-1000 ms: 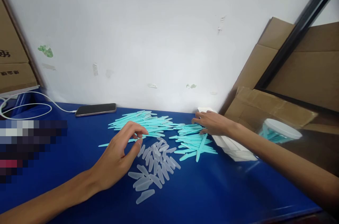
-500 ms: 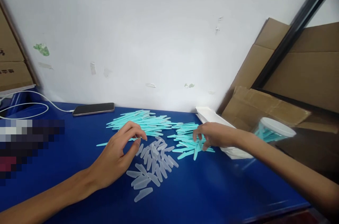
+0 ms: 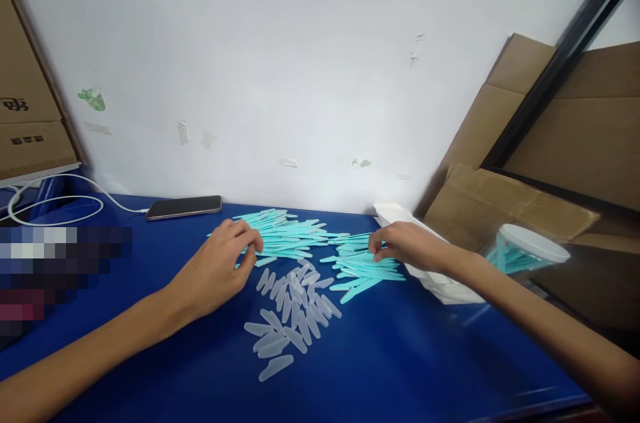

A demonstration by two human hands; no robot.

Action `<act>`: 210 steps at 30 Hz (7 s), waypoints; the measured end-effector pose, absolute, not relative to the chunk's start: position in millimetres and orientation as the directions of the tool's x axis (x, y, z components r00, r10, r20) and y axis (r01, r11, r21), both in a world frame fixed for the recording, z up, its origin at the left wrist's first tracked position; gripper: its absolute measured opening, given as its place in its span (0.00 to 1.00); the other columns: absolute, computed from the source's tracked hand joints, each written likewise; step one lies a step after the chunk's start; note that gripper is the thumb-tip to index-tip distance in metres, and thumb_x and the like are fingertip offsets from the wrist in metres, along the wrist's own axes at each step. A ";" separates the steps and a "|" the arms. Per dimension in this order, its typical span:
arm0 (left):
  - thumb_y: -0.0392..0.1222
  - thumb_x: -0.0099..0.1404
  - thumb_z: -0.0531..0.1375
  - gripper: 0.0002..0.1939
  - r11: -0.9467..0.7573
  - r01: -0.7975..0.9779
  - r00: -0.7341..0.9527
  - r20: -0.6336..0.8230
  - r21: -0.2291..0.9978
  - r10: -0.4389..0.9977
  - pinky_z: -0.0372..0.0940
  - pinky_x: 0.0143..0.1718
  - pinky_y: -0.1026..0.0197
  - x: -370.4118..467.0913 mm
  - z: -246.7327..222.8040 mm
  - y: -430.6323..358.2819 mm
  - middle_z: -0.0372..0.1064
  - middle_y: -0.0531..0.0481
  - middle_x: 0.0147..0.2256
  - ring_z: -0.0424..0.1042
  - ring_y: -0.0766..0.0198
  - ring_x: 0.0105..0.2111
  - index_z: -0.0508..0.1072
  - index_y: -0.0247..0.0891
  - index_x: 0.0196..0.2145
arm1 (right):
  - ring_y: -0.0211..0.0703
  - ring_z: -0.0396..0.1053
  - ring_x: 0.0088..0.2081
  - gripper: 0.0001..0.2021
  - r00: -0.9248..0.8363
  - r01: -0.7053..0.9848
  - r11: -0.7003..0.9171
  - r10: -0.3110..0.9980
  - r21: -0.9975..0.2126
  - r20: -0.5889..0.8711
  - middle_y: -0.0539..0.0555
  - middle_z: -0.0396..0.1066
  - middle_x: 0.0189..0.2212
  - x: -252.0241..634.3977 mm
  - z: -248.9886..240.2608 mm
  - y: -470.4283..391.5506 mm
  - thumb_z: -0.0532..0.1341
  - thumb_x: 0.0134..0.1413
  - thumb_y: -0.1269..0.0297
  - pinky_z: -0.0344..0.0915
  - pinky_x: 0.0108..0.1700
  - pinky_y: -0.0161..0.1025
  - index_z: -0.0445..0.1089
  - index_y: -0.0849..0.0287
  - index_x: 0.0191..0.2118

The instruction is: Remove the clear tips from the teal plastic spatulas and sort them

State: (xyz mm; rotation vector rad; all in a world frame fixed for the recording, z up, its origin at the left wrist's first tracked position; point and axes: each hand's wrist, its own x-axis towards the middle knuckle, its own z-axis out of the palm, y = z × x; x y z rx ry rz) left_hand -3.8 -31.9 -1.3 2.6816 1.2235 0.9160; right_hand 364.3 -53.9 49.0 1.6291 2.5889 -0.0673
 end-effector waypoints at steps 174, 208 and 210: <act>0.45 0.75 0.44 0.17 -0.744 0.631 0.776 0.206 -0.220 0.597 0.64 0.47 0.53 -29.7 -9.8 8.9 0.69 0.38 0.46 0.70 0.52 0.44 0.65 0.35 0.51 | 0.48 0.67 0.53 0.27 -0.256 0.824 0.416 0.879 -0.384 0.402 0.57 0.68 0.56 280.8 -13.1 -14.5 0.37 0.72 0.49 0.61 0.53 0.44 0.66 0.53 0.57; 0.46 0.73 0.45 0.13 -0.653 0.732 0.614 0.227 0.195 0.756 0.63 0.34 0.57 -26.3 -10.5 -1.1 0.72 0.41 0.38 0.73 0.54 0.33 0.60 0.37 0.49 | 0.49 0.75 0.46 0.13 0.245 -0.373 0.309 0.942 -0.875 0.229 0.58 0.78 0.39 169.0 27.1 0.0 0.52 0.57 0.58 0.71 0.44 0.42 0.70 0.59 0.38; 0.47 0.73 0.45 0.11 -0.629 0.711 0.574 0.257 0.315 0.777 0.62 0.33 0.58 -26.6 -6.2 0.4 0.71 0.45 0.35 0.72 0.56 0.31 0.61 0.40 0.44 | 0.47 0.76 0.43 0.12 0.213 -0.292 0.396 0.914 -0.871 0.344 0.56 0.77 0.37 154.1 40.8 -0.5 0.51 0.59 0.59 0.71 0.43 0.41 0.70 0.59 0.35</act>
